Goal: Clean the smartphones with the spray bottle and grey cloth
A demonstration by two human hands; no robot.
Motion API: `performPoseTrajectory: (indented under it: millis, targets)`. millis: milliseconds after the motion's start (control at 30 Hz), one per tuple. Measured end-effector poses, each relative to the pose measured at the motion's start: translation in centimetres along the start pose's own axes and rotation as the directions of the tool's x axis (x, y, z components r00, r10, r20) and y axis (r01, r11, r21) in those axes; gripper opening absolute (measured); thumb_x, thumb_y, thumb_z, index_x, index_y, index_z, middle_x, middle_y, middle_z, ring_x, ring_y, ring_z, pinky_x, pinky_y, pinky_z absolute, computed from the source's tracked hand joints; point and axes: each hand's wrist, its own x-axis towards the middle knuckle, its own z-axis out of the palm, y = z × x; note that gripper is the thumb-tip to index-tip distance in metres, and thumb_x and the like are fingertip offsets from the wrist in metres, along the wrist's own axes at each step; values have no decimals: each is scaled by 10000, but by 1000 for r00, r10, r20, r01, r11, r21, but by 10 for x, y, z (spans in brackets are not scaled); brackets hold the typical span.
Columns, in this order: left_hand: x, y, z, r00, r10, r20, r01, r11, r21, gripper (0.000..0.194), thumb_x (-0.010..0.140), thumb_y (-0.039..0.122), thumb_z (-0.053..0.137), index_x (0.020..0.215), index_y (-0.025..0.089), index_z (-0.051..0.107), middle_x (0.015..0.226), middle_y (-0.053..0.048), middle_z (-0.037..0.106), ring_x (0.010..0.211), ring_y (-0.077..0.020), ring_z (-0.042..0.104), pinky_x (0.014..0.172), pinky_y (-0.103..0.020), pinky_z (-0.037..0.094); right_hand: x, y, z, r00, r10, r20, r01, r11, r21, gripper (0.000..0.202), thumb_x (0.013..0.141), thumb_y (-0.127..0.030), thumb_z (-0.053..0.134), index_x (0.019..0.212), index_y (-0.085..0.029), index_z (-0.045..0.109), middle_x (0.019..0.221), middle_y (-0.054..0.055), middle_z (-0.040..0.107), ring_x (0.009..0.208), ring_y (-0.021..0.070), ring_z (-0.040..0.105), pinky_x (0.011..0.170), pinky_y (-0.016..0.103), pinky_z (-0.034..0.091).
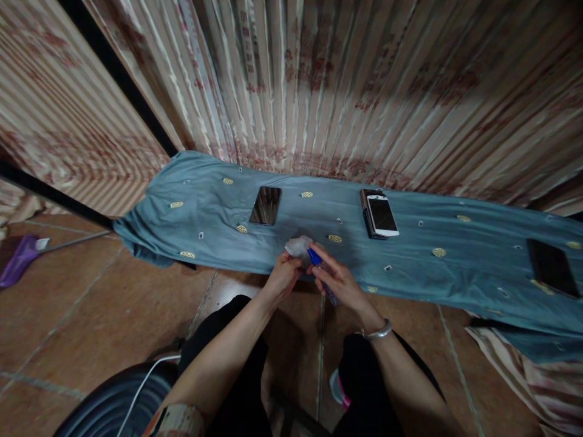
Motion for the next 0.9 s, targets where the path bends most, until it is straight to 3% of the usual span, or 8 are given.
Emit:
performPoseTrajectory:
  millis: [267,533,900]
  targets:
    - [0,1,1,1000,-29,-1,29,999,-18,201,501,105,583,689,166,619,589,20,581,527,-100,476,558,-243,382,2,3,-2,1000,-7,16,7,999,-51,541,850,-348,557,1375,-312,431,785,-41,621,468,56,499,422,174,427]
    - [1,0,-3,998,-52,-19,50,996,-79,289,483,91,609,766,144,637,669,11,638,622,-127,565,628,-256,433,2,1,0,999,-23,-42,21,999,-41,456,827,-333,563,1272,-285,475,661,-76,569,423,62,467,382,164,397]
    - [1,-1,-3,999,-50,8,51,996,-76,277,499,78,603,764,144,646,686,2,662,626,-131,580,621,-252,435,0,1,-1,999,-27,-33,26,999,-43,495,833,-350,564,1313,-285,464,644,-71,583,424,71,475,393,175,417]
